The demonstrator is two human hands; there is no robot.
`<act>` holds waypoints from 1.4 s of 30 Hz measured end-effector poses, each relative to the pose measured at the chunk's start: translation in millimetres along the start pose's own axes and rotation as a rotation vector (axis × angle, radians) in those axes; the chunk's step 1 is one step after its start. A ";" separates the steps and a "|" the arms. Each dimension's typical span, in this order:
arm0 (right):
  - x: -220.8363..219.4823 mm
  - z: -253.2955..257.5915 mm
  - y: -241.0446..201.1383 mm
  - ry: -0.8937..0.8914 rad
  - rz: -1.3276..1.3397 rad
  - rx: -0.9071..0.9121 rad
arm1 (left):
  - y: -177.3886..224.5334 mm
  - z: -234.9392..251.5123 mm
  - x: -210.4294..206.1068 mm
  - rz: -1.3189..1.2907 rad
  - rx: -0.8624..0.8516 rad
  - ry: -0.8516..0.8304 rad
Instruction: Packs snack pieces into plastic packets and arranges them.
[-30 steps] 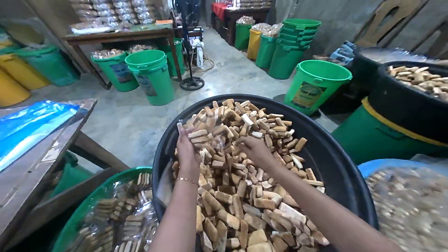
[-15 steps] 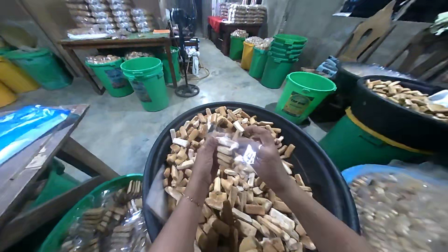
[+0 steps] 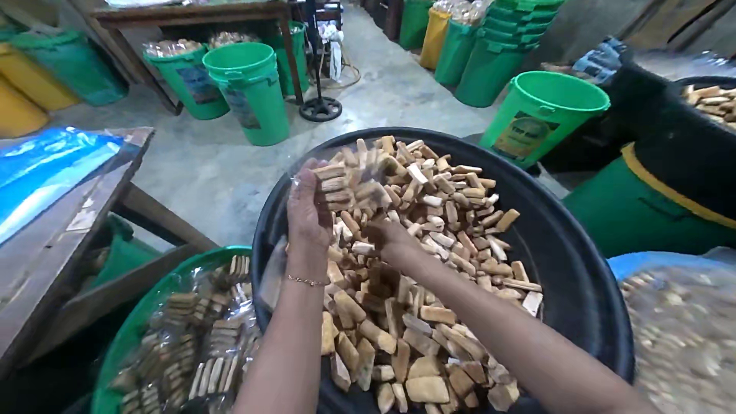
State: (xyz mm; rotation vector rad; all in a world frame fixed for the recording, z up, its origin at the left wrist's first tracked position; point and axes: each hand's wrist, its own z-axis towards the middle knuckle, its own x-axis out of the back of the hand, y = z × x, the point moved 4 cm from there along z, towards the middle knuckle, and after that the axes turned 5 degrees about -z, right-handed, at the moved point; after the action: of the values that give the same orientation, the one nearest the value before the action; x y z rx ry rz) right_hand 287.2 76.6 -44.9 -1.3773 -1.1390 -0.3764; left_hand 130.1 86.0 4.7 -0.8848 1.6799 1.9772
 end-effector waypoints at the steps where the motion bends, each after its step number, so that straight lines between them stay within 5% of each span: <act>1: -14.2 5.4 -2.0 -0.095 -0.100 0.003 | -2.1 -0.9 -1.8 0.000 0.020 -0.013; 5: -25.4 7.9 -16.2 -0.292 -0.335 -0.027 | -11.1 -1.1 -6.7 -0.022 0.111 -0.028; 9: -5.9 -6.4 2.9 -0.205 -0.388 -0.045 | -14.5 -4.5 -11.2 -0.039 0.187 -0.008; 15: 85.9 -101.1 5.9 0.965 0.192 0.308 | -16.9 -14.4 -26.1 -0.164 0.199 0.032; 18: 100.8 -128.9 -10.8 1.193 0.273 0.501 | -24.4 -33.9 -43.8 -0.146 0.222 -0.034; 22: 101.8 -120.1 -12.1 1.385 0.011 0.571 | -38.0 -57.2 -60.4 -0.133 0.224 -0.362; 26: 97.9 -114.5 -19.3 1.191 -0.083 0.647 | -43.8 -69.3 -65.9 -0.181 0.265 -0.446; 34: 91.7 -147.2 -9.1 0.273 0.234 0.232 | -34.1 -69.5 -69.5 0.176 0.254 -0.427; 36: 91.2 -152.3 -2.1 0.240 0.223 0.201 | -31.8 -66.7 -65.3 0.282 0.358 -0.375; 42: 95.4 -165.7 1.9 0.105 -0.084 0.024 | -34.4 -78.5 -79.8 0.519 0.306 -0.679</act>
State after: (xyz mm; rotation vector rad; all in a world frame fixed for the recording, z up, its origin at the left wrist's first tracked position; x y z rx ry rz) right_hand 400.3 -33.3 63.3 -1.2763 -1.1130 -0.4882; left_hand 226.7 24.3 28.3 0.3479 1.7966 1.9104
